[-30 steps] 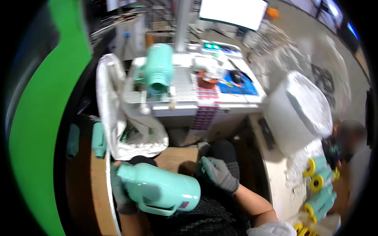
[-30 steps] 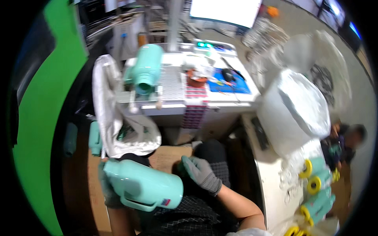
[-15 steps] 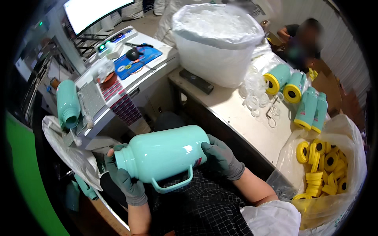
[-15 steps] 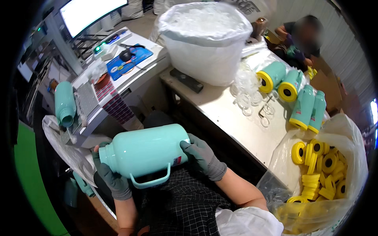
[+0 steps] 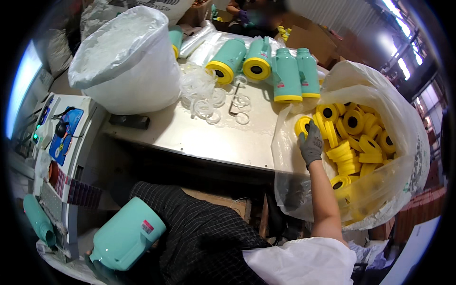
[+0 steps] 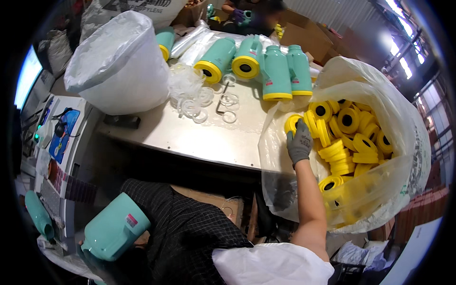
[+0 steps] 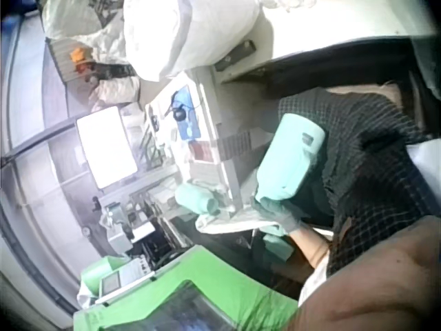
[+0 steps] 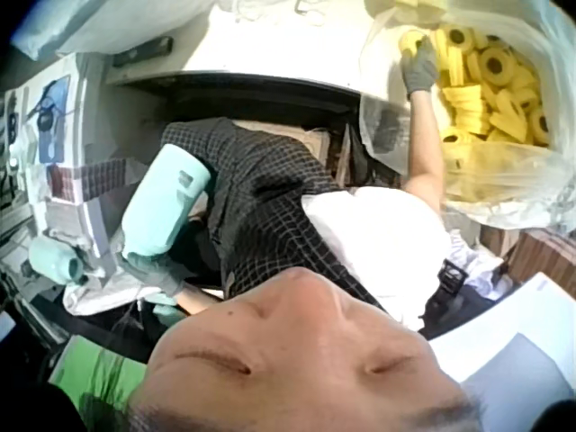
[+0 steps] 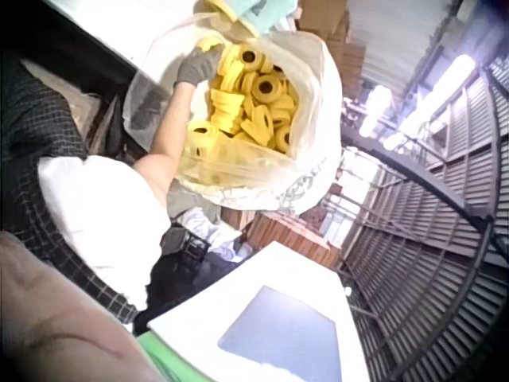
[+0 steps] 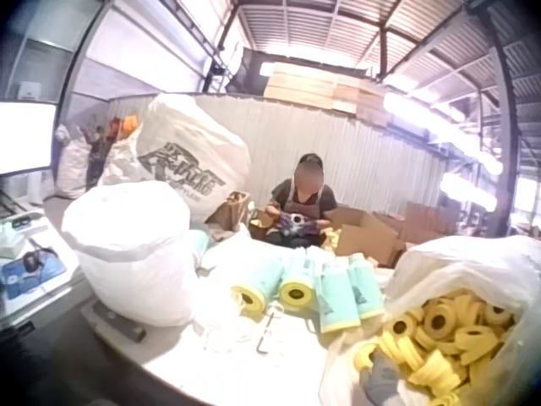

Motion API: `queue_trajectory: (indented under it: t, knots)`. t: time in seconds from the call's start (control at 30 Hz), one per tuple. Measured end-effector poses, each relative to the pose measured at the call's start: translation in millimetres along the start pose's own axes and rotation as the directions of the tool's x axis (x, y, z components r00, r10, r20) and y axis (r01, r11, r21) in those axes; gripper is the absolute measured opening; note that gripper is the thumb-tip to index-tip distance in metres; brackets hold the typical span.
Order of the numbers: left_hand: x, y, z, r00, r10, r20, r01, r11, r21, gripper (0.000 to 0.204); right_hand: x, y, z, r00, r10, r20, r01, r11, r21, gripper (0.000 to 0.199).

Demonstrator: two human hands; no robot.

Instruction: The person assembles teal kettles by inserting a white plastic insert into the body, applying a label, and screwing on a yellow lid. The person handles the kettles one at a time and places the finished units on a nearby table.

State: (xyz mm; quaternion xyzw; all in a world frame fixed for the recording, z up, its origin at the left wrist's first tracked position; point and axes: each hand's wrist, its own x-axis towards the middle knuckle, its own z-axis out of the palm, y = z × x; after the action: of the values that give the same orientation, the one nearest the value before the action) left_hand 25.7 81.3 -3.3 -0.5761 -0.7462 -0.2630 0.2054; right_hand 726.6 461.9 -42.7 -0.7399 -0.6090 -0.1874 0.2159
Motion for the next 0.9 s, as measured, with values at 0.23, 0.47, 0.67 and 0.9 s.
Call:
queue_trajectory:
  t: [0.23, 0.47, 0.67, 0.9]
  knots:
    - [-21, 28, 8, 0.727, -0.682, -0.081, 0.58, 0.672, -0.46, 0.049, 15, -25, 29, 0.999, -0.008, -0.044, 0.01, 0.999, 0.035, 0.05]
    - [-45, 33, 26, 0.63, -0.723, 0.285, 0.504, 0.101, -0.858, 0.045, -30, -261, -31, 0.941, -0.056, 0.333, -0.335, -0.053, 0.941, 0.045]
    - [-23, 79, 58, 0.57, -0.753, 0.328, 0.329, -0.157, -0.931, 0.043, -90, -416, -125, 0.703, -0.652, -0.283, 0.18, -0.222, 0.958, 0.056]
    - [-46, 76, 57, 0.4, -0.781, 0.48, 0.224, -0.425, -0.877, 0.04, -112, -433, -125, 0.538, -0.712, -0.451, 0.174, -0.429, 0.886, 0.059]
